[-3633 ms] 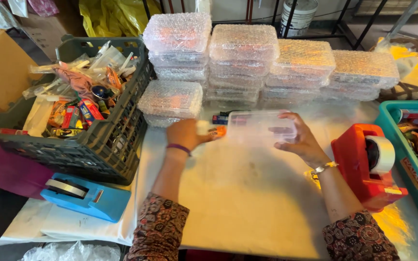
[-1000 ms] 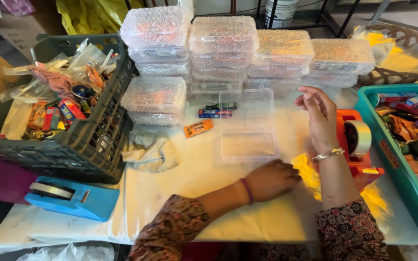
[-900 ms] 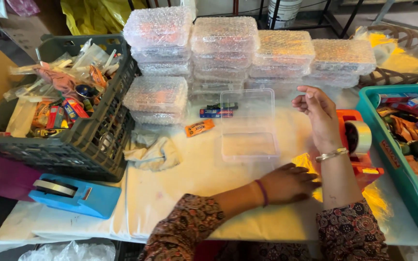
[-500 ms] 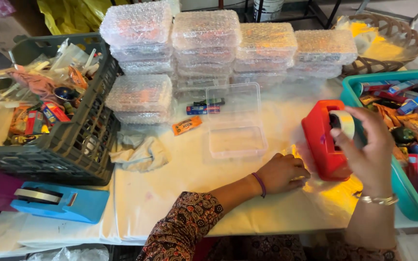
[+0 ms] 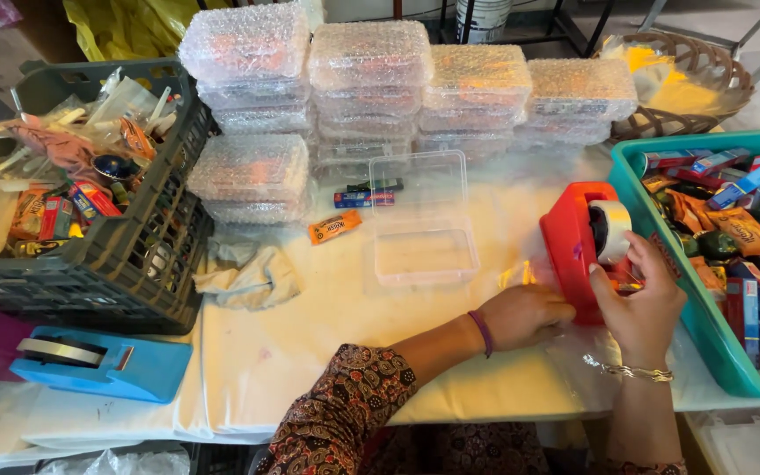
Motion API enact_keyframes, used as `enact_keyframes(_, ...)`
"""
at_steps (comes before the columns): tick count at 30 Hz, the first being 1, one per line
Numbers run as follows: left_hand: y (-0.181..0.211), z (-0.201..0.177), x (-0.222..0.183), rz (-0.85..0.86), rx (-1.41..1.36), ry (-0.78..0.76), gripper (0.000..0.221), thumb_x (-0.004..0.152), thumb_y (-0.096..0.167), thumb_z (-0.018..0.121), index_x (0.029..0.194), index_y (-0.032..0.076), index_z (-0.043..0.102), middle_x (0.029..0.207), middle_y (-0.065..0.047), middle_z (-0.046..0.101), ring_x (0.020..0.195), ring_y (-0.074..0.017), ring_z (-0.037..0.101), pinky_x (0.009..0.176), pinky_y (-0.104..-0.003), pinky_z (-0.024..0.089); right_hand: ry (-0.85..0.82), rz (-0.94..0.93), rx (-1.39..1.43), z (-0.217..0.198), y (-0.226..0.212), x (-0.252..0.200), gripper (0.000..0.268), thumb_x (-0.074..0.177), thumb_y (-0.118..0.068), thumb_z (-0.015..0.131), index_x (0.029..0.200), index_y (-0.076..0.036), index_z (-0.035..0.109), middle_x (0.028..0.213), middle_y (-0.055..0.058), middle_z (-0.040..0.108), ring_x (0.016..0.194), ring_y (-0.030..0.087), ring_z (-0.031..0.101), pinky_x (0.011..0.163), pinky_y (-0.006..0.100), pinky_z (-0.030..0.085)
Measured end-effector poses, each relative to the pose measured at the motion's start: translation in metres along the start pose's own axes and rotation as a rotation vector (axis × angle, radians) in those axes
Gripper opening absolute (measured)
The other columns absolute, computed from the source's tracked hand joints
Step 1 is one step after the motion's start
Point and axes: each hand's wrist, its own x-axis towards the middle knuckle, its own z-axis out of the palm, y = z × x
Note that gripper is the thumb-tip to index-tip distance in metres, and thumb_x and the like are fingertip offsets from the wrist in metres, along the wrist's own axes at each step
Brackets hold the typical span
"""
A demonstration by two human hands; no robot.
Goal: The person places small packaged items into a clear plastic container, then wraps the container in bubble wrap. They secure the bubble wrap with tape and place the finished package on a stack of similar items.
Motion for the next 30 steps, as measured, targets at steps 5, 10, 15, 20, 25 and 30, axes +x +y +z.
enact_keyframes(5, 0.012, -0.003, -0.002, -0.028, -0.156, 0.014, 0.014, 0.095, 0.012, 0.066, 0.108, 0.011, 0.062, 0.094, -0.01, 0.066, 0.094, -0.0312, 0.068, 0.083, -0.044, 0.054, 0.019, 0.013, -0.006, 0.003, 0.001, -0.001, 0.056, 0.086, -0.018, 0.084, 0.138, -0.004, 0.067, 0.121, 0.019, 0.074, 0.11, 0.025, 0.073, 0.097, 0.036, 0.056)
enact_keyframes(10, 0.019, -0.023, -0.005, 0.028, -0.243, 0.181, 0.015, 0.095, 0.01, 0.067, 0.11, 0.011, 0.067, 0.1, -0.011, 0.069, 0.1, -0.032, 0.068, 0.089, -0.043, 0.055, 0.024, -0.038, -0.024, 0.001, 0.004, -0.002, 0.057, 0.086, -0.018, 0.086, 0.137, -0.003, 0.066, 0.123, 0.02, 0.073, 0.113, 0.026, 0.072, 0.099, 0.037, 0.055)
enact_keyframes(15, -0.004, -0.066, -0.018, -0.283, -0.436, 0.515, 0.009, 0.102, 0.011, 0.066, 0.106, 0.005, 0.07, 0.086, -0.004, 0.067, 0.076, -0.0101, 0.059, 0.067, -0.028, 0.052, -0.043, 0.005, -0.067, -0.007, -0.02, 0.001, 0.057, 0.086, -0.023, 0.088, 0.136, -0.004, 0.067, 0.117, 0.018, 0.073, 0.1, 0.026, 0.071, 0.089, 0.038, 0.056)
enact_keyframes(20, -0.037, -0.128, -0.061, -0.46, -0.363, 0.604, 0.013, 0.098, 0.014, 0.071, 0.095, 0.001, 0.071, 0.071, 0.003, 0.06, 0.065, -0.0027, 0.046, 0.056, -0.023, 0.041, 0.037, -0.194, -0.086, -0.004, -0.066, 0.004, 0.048, 0.092, -0.027, 0.08, 0.131, -0.005, 0.066, 0.133, 0.018, 0.068, 0.117, 0.027, 0.065, 0.104, 0.041, 0.052)
enact_keyframes(25, -0.075, -0.148, -0.107, -0.497, -0.464, 0.502, 0.019, 0.1, 0.019, 0.072, 0.094, 0.001, 0.07, 0.076, 0.004, 0.059, 0.069, -0.0018, 0.047, 0.06, -0.021, 0.041, -0.502, -0.175, 0.396, 0.058, -0.107, 0.02, 0.075, 0.087, -0.027, 0.078, 0.15, -0.002, 0.046, 0.138, 0.017, 0.062, 0.128, 0.024, 0.058, 0.107, 0.04, 0.044)
enact_keyframes(30, -0.075, -0.183, -0.127, -0.677, -0.723, 0.517, 0.052, 0.09, 0.032, 0.074, 0.135, 0.012, 0.059, 0.093, 0.003, 0.067, 0.079, -0.0045, 0.064, 0.064, -0.022, 0.051, -0.694, 0.17, 0.483, 0.153, -0.101, 0.033, 0.036, 0.088, -0.01, 0.076, 0.123, -0.001, 0.07, 0.095, 0.007, 0.077, 0.085, 0.013, 0.073, 0.077, 0.031, 0.059)
